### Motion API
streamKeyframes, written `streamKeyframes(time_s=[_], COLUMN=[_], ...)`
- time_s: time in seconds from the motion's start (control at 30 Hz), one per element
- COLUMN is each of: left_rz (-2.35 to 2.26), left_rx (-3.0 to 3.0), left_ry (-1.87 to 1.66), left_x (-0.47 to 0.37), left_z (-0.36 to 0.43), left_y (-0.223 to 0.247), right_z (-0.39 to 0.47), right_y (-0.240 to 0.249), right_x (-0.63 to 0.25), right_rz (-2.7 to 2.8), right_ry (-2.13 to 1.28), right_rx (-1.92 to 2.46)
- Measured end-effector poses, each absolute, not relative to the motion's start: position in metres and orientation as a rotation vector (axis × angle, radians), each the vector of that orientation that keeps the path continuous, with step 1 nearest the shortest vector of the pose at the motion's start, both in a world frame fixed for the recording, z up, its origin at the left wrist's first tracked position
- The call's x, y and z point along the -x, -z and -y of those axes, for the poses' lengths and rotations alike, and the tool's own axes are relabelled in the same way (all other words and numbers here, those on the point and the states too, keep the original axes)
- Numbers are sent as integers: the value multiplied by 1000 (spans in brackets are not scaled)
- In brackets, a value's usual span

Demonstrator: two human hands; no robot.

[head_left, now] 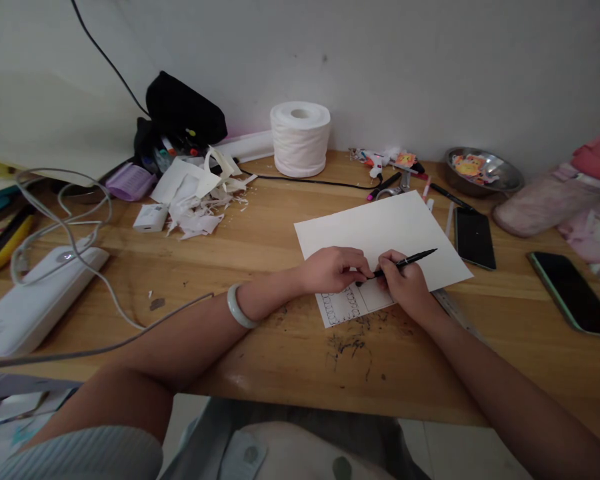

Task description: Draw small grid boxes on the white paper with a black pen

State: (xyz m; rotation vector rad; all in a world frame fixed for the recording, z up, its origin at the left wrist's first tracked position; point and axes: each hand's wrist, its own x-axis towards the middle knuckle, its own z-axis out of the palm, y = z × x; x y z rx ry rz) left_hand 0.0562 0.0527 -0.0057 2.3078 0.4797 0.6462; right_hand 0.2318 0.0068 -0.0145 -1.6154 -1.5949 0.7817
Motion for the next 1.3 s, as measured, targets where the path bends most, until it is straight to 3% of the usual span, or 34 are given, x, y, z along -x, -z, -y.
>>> streamKeyframes(time_s=[1.3], left_rz=[-478], left_rx=[-2315], left_ry=[-635], left_x=[-56], left_z=[-52], left_y=[5], right_z=[-25], right_y=[8], right_x=[-228], right_rz=[1559], right_ry=[-969], right_rx=[1723])
